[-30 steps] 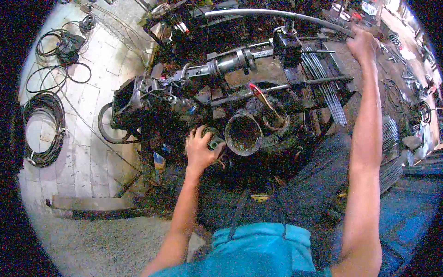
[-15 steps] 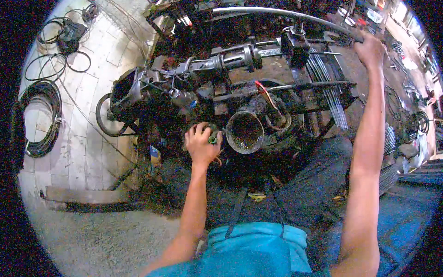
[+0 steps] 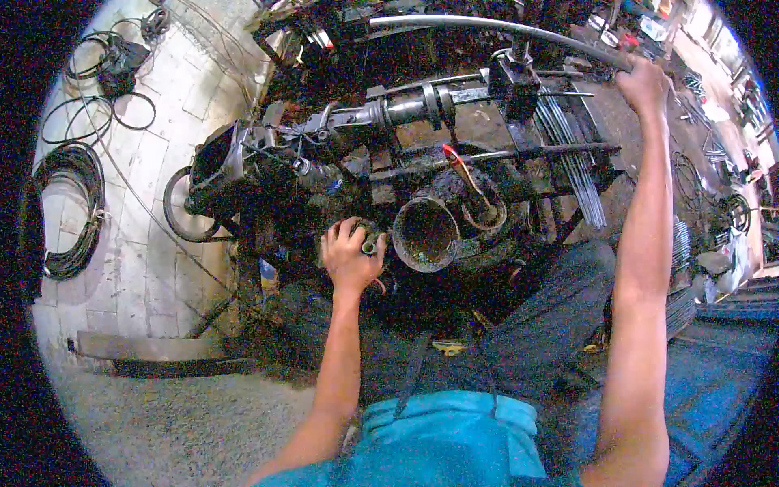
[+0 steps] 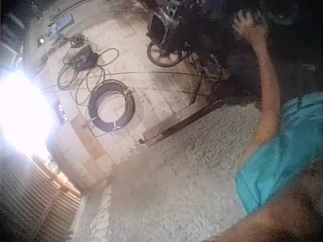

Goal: Operating a manual lathe or specialized metalworking machine to shape and check long metal rods.

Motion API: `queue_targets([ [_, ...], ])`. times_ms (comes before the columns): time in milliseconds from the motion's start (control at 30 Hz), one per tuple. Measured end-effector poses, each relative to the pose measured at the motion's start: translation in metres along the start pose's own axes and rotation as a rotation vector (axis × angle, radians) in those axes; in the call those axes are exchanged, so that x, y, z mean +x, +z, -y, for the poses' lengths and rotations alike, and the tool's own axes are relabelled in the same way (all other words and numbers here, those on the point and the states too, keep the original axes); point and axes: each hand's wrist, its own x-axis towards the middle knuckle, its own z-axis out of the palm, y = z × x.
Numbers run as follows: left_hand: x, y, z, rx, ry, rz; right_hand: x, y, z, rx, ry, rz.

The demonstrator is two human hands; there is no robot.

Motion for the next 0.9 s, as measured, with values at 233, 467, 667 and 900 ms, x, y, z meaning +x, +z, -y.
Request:
queue_targets([
  [233,0.003,-0.003,-0.003,0.022,0.017,-0.028,-0.008,0.003,-0.01,0.015,0.045,-0.006],
  [467,0.0,-0.002,-0.006,0.032,0.014,-0.01,-0.006,0.004,0.001,-0.06,-0.05,-0.054],
  [667,0.004,-0.005,-0.003,0.024,-0.004,-0.02,-0.006,-0.01,0.006,0.01,0.015,0.043],
  [900,0.001,-0.001,-0.006,0.06,0.036,-0.042,-0.015,-0.001,-0.009,0.057,0.034,0.0],
])
